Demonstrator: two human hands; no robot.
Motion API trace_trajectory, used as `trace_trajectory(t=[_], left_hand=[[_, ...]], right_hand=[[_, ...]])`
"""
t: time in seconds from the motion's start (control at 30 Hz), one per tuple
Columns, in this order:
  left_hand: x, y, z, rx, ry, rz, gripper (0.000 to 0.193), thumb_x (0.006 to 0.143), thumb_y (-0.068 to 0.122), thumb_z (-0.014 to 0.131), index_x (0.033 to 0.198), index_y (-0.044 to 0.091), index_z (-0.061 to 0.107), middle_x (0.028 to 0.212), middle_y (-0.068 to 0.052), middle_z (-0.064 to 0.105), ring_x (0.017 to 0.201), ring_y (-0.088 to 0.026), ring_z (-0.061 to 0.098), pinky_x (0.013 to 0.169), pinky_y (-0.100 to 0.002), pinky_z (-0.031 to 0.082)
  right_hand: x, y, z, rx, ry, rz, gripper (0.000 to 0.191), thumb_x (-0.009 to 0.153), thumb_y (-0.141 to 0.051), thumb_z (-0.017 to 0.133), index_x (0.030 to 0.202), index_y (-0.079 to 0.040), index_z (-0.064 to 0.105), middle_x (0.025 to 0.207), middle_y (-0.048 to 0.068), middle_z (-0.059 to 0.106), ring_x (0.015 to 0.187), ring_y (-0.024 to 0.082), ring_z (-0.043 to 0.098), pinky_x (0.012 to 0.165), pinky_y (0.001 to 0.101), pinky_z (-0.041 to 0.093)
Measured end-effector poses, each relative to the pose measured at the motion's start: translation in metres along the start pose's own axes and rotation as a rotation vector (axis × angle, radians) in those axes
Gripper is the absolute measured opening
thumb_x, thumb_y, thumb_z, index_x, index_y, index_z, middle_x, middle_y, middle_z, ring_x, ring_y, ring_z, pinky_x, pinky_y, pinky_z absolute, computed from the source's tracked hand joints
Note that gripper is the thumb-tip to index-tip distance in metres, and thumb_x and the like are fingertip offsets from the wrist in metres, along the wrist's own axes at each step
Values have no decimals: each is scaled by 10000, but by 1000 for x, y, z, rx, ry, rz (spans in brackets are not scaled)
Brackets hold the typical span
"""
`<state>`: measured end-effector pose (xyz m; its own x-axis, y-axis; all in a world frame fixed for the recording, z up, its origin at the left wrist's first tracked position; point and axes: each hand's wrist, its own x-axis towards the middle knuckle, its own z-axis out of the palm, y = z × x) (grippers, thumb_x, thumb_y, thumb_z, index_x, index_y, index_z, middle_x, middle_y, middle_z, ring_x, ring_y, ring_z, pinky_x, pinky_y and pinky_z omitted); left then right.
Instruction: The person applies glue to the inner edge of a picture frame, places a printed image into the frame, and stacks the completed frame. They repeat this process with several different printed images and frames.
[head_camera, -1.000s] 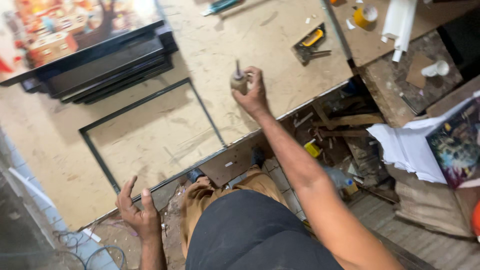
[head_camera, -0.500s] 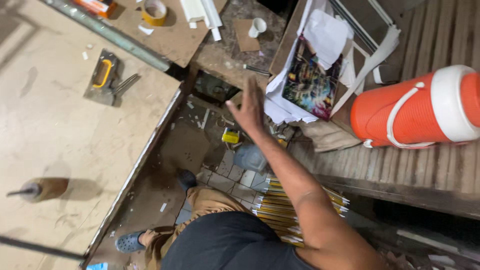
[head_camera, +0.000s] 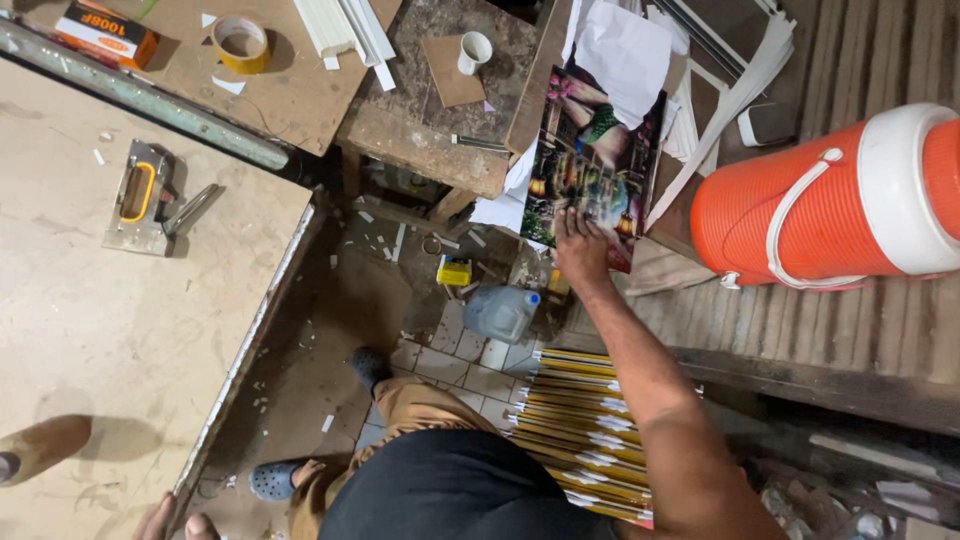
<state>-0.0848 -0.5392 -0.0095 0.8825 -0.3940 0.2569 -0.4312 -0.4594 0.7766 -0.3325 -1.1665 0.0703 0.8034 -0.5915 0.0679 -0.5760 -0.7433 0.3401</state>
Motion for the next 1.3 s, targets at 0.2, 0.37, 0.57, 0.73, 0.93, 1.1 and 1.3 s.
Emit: trace_trajectory(t=[0.2,0.37,0.57,0.73,0.93,1.1,1.3], left_hand=[[4,-4,2,-13,-26,16,279,1146,201,655,1221,-61,595,1240,-239,661,1119,-301,650,1100,-369,544],[21,-9,-2,-73,-90,17,320,1121,230,653,1263,-56,626,1228,-240,664,1130,-302,681,1065,-365,547],[15,11,-3,-188,12,-12,239,1166,174,587,1243,-52,598,1253,-222,631,1149,-259,631,1075,-348,496],[49,71,-13,-506,15,-137,239,1166,136,561,1280,-70,598,1273,-187,630,1171,-194,623,1102,-308,481],[90,164,-75,-978,13,-586,468,1125,322,470,1349,-77,570,1283,-211,645,1101,-252,666,977,-373,542],[97,163,-169,-1565,-68,-700,789,968,586,410,1447,-39,457,1324,-218,642,1131,-275,680,955,-407,545],[-4,107,-277,-1267,293,-623,513,1040,69,573,1532,9,444,1317,-105,628,1162,-151,620,1033,-340,469]], right_hand=[[3,26,-3,-61,151,48,585,815,-164,831,1349,-12,645,1349,188,684,1220,268,716,942,351,621],[27,61,-24,-49,-256,85,820,744,-563,812,1307,8,642,1184,194,716,720,303,763,583,421,617],[37,95,-81,-56,45,113,389,953,-366,723,1300,-191,739,903,140,770,737,291,746,665,435,595],[48,77,-187,370,501,29,309,931,56,680,1176,-99,786,1093,133,767,984,304,749,840,395,598],[0,-47,-345,645,487,-387,308,860,68,627,1136,-23,728,1158,137,728,1131,296,726,995,412,591],[2,-136,-384,688,421,-1013,289,855,-121,686,1115,5,700,1163,197,708,1188,376,676,1079,577,509],[-51,-305,-336,828,624,-1078,291,1006,-7,643,1271,-128,655,1298,253,577,1233,390,595,1040,477,567]])
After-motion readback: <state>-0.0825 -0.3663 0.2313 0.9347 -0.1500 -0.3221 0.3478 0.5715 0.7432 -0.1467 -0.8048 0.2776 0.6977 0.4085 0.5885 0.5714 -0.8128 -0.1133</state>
